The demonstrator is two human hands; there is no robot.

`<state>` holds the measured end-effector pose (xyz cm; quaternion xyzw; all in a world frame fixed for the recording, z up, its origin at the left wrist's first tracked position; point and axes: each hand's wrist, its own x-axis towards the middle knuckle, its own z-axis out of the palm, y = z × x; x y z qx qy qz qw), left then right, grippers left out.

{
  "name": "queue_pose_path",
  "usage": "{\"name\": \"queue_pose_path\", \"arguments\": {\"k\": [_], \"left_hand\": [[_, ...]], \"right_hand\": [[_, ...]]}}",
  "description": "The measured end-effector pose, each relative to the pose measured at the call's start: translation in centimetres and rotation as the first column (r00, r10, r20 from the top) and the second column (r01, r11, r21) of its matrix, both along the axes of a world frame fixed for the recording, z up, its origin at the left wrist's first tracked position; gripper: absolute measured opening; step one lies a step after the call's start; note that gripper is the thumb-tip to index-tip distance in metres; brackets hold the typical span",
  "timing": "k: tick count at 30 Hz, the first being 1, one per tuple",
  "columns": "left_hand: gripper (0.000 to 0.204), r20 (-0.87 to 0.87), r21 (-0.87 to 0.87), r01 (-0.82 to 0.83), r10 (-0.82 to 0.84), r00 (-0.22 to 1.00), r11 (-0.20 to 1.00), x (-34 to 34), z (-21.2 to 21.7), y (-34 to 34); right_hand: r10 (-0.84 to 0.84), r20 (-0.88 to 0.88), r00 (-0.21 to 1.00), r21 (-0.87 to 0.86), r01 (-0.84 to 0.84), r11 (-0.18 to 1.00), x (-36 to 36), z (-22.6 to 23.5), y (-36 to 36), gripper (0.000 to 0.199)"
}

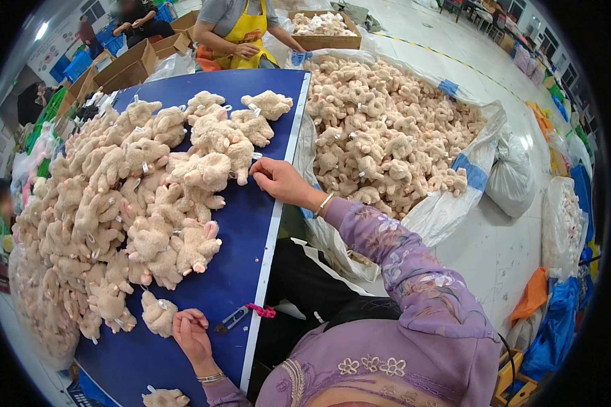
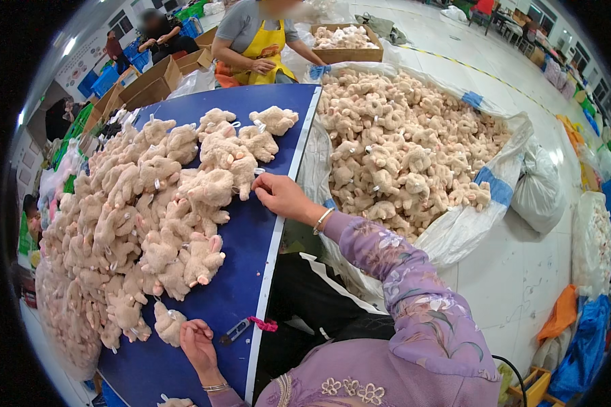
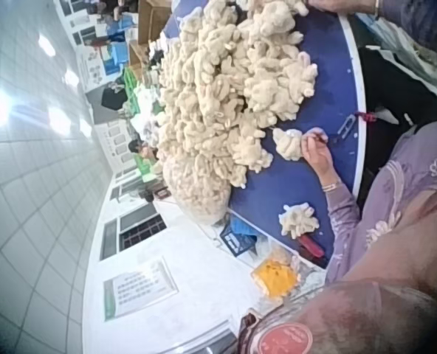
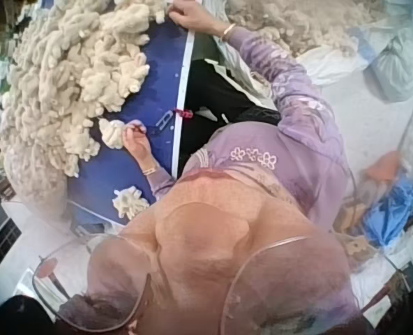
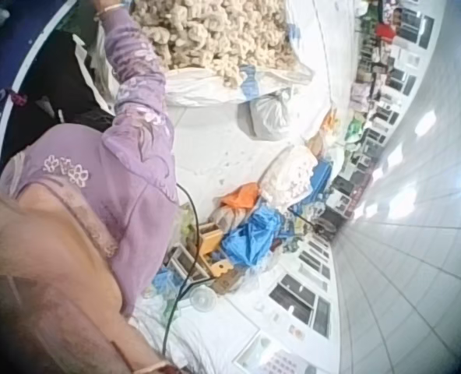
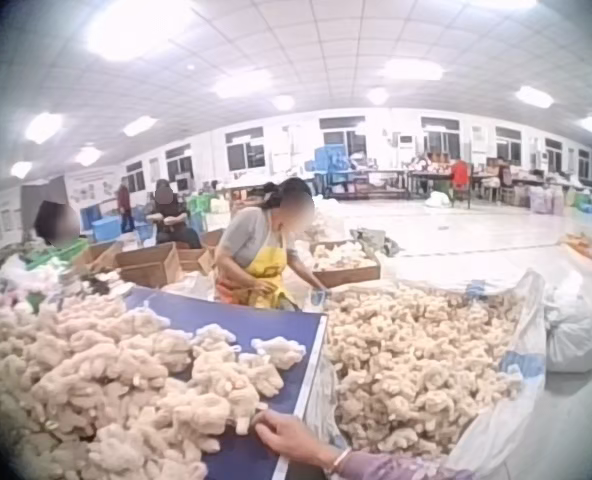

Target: The person trims loose threads and adjusts the ears of small stuffed animal toys using scissors. They handle each toy one at a time, inspecting and snipping excess material, then placing the finished items into a large sack.

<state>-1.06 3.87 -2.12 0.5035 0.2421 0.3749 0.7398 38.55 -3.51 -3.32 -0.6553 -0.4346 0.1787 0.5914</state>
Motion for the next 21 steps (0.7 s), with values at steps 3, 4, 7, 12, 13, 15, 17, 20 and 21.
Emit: {"name": "queue_pose_path", "arguments": {"k": [3, 4, 7, 12, 13, 15, 17, 20, 21], "left_hand": [[0.014, 0.003, -0.008, -0.008, 0.008, 1.0, 1.0, -0.03, 0.02, -0.04], [0.014, 0.002, -0.012, -0.01, 0.01, 1.0, 1.0, 0.04, 0.05, 0.02], [0.014, -0.001, -0.026, -0.012, 0.012, 1.0, 1.0, 0.0, -0.06, 0.22], [0.013, 0.004, -0.038, -0.013, 0.013, 1.0, 0.999, 0.1, 0.06, 0.24], [0.013, 0.004, -0.037, -0.012, 0.012, 1.0, 0.999, 0.08, 0.06, 0.23], [0.015, 0.0, -0.034, -0.001, 0.001, 1.0, 0.999, 0.05, 0.06, 0.19], [0.016, -0.002, -0.029, 0.006, -0.006, 1.0, 1.0, 0.05, 0.08, 0.19], [0.015, -0.001, -0.019, 0.009, -0.009, 1.0, 1.0, 0.11, 0.11, 0.22], [0.015, -0.002, -0.018, 0.009, -0.009, 1.0, 1.0, 0.14, 0.14, 0.2]], "right_hand": [[-0.003, 0.027, 1.0, 0.004, 0.003, 1.0, -0.17, 0.24, -0.17, 0.016], [-0.002, 0.022, 1.0, -0.001, 0.002, 1.0, -0.13, 0.2, -0.16, 0.016], [0.002, 0.037, 0.999, -0.016, -0.001, 1.0, -0.07, 0.07, -0.17, 0.014], [-0.014, 0.122, 0.992, -0.007, 0.015, 1.0, -0.15, 0.07, -0.23, 0.013], [-0.016, 0.124, 0.992, -0.016, 0.018, 1.0, -0.18, 0.16, -0.25, 0.013], [-0.02, 0.127, 0.992, -0.034, 0.024, 0.999, -0.23, 0.31, -0.31, 0.013], [-0.026, 0.12, 0.992, -0.015, 0.028, 1.0, -0.31, 0.25, -0.28, 0.013], [-0.035, 0.122, 0.992, -0.007, 0.036, 0.999, -0.36, 0.02, -0.27, 0.014], [-0.039, 0.125, 0.991, -0.008, 0.04, 0.999, -0.36, 0.01, -0.28, 0.014]]}}
